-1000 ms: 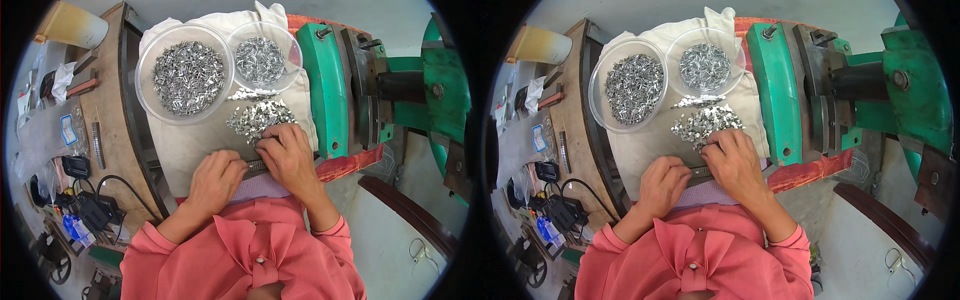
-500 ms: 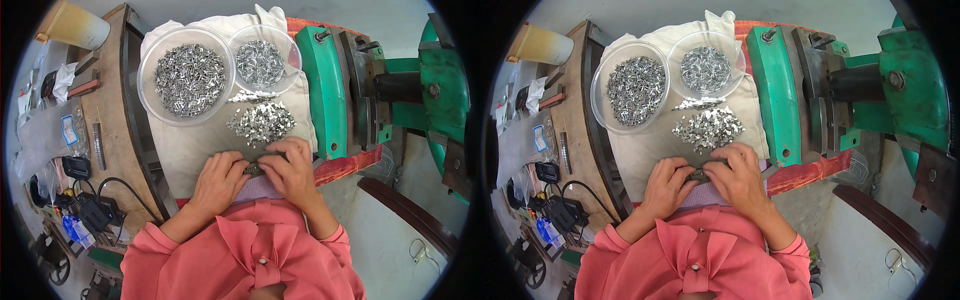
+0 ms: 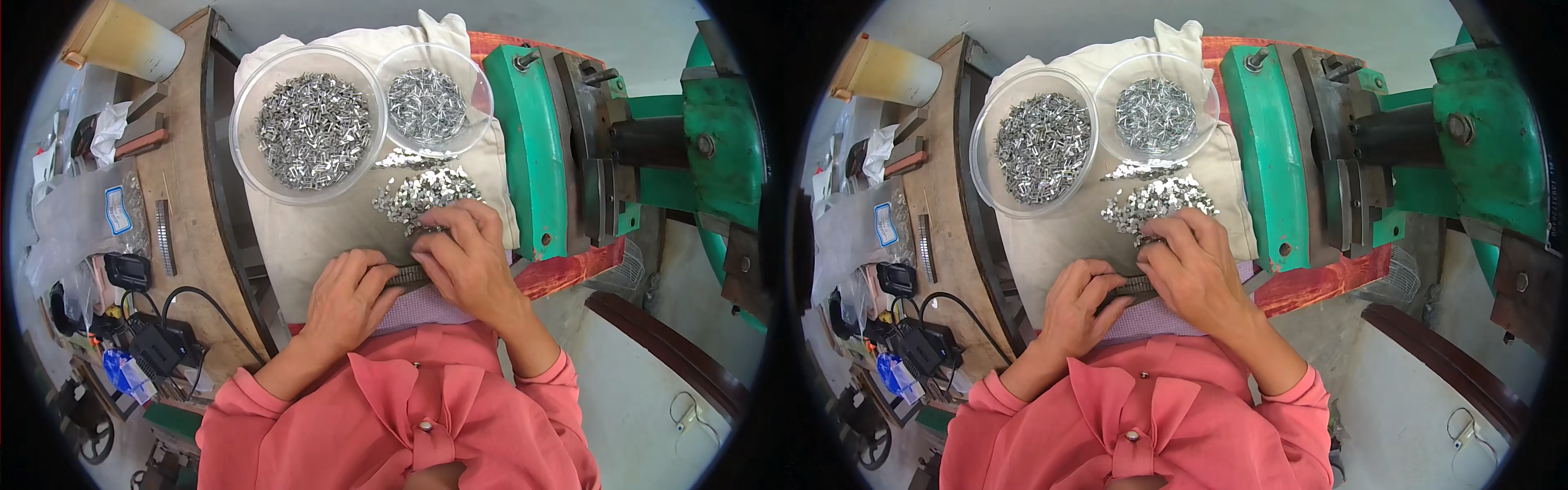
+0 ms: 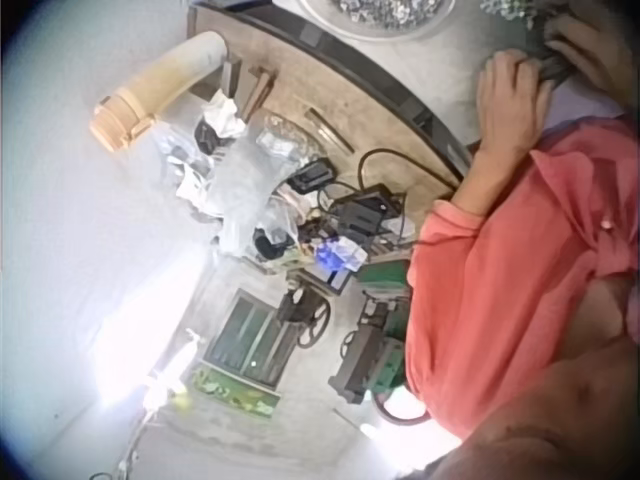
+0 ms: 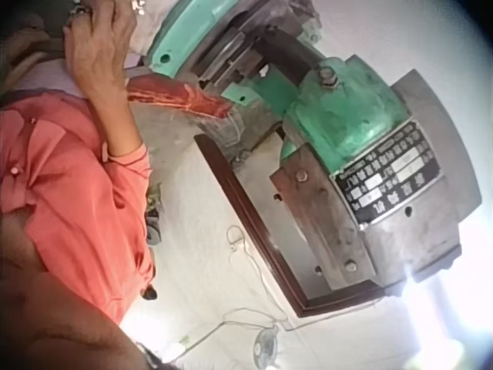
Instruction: The person assembles and presses small metal components using a manual press machine.
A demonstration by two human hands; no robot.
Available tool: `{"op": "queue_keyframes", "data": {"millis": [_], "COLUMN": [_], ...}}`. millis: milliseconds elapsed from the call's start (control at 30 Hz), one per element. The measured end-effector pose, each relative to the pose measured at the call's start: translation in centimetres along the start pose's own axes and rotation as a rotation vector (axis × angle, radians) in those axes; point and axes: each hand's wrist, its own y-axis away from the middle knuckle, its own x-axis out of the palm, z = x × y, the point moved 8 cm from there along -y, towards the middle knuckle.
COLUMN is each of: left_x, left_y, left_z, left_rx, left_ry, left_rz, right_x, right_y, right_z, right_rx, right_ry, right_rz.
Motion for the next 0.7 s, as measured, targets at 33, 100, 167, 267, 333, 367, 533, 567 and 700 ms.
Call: {"op": "queue_keyframes", "data": {"millis": [33, 100, 167, 267, 333, 367, 533, 567, 700], "left_x": [0.0, 0.2, 0.3, 0.6, 0.7, 0.8, 1.0, 0.9, 0.4], "left_y": [-0.1, -0.1, -0.2, -0.2, -0.1, -0.2, -0.1, -0.1, 0.2], "left_z": [-0.2, -0.3, -0.4, -0.9, -1.0, -1.2, -0.8, -0.7, -0.1], "left_rx": [0.015, 0.026, 0.041, 0.105, 0.115, 0.117, 0.068, 0.067, 0.059], "left_ry": [-0.011, -0.037, -0.060, -0.094, -0.095, -0.095, -0.133, -0.133, -0.125], "left_rz": [-0.007, -0.018, -0.028, -0.006, -0.002, 0.000, 0.033, 0.035, 0.035], "right_x": [-0.4, -0.2, 0.2, 0.0, -0.4, -0.1, 1.4, 1.9, 1.7], "right_y": [0.5, 1.9, 3.0, 3.4, 2.8, 2.3, -0.7, -1.3, -2.0], "right_z": [0.2, 0.5, 0.4, -0.1, -0.6, -0.9, -0.7, -0.7, 0.1], "right_rx": [0.008, 0.025, 0.046, 0.083, 0.097, 0.099, -0.053, -0.038, -0.055], "right_ry": [-0.021, -0.030, -0.034, -0.089, -0.044, -0.043, 0.078, 0.055, 0.055], "right_rz": [-0.008, 0.017, 0.041, 0.023, 0.001, -0.002, -0.015, 0.030, 0.075]}}
